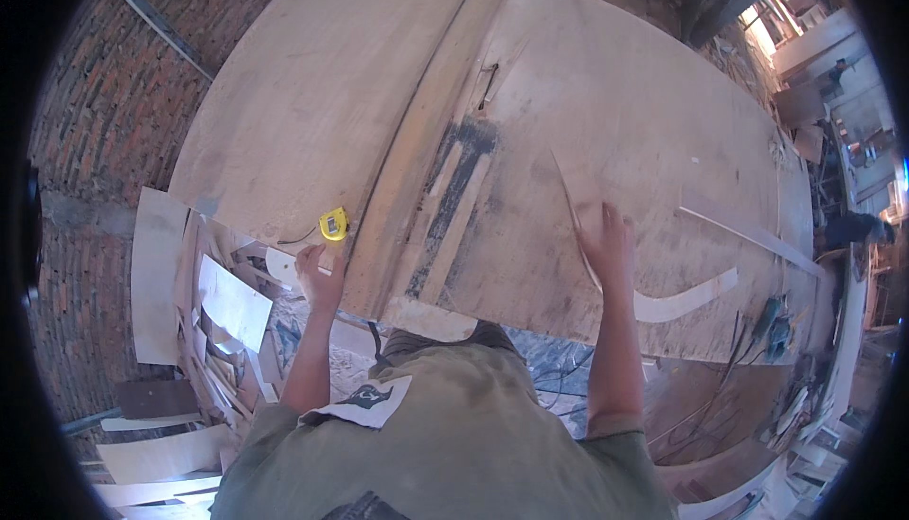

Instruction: The person walks through a cluttered workshop and approaches a large workbench. They pick up a curved wooden piece and a straight wooden strip, placing them on the bench. The person then uses a hammer to tap the pieces together, aligning them for assembly.

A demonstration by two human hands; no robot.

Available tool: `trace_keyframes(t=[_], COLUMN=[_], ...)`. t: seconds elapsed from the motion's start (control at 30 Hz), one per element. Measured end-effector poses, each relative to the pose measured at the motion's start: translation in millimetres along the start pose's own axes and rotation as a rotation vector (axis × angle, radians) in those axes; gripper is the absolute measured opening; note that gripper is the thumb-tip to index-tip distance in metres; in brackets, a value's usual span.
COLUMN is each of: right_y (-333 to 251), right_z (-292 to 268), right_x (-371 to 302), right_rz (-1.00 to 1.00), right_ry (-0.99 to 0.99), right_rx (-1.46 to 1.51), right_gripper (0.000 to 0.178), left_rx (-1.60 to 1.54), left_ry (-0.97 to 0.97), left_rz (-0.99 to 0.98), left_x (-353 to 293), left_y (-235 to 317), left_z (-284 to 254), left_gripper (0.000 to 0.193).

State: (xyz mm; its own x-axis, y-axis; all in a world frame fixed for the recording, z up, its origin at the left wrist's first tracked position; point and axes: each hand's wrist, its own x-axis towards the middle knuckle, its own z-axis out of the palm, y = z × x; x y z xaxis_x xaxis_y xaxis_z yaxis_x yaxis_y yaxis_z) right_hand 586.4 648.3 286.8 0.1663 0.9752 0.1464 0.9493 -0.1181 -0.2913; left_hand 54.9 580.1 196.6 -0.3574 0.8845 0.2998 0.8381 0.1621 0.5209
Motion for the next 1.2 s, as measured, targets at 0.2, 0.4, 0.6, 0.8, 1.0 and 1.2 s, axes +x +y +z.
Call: trace_keyframes(t=[0.2,0.4,0.6,0.8,1.0,1.2], right_y=[-33,-67,-38,126,287,273], right_z=[38,75,84,63,46,37], right_x=[199,318,361,344,239,75], right_rz=[0.004,-0.115,-0.182,-0.547,-0.061,0.135], right_ry=[-0.163,-0.176,-0.305,-0.218,-0.138,0.055], right_rx=[-0.060,-0.074,-0.227,-0.348,-0.194,-0.162], right_gripper=[0.057,0.043,0.034,0.041,0.055,0.054], left_rx=[0.095,0.228,0.264,0.292,0.211,0.169], left_ry=[0.071,0.174,0.220,0.193,0.059,-0.263], left_rz=[-0.150,-0.335,-0.358,-0.402,-0.315,0.049], left_x=[-38,-88,-117,-108,-48,43], left_y=[6,32,49,47,25,-3], left_z=[-18,-40,-52,-51,-43,-3], left_gripper=[0.042,0.040,0.036,0.036,0.039,0.062])
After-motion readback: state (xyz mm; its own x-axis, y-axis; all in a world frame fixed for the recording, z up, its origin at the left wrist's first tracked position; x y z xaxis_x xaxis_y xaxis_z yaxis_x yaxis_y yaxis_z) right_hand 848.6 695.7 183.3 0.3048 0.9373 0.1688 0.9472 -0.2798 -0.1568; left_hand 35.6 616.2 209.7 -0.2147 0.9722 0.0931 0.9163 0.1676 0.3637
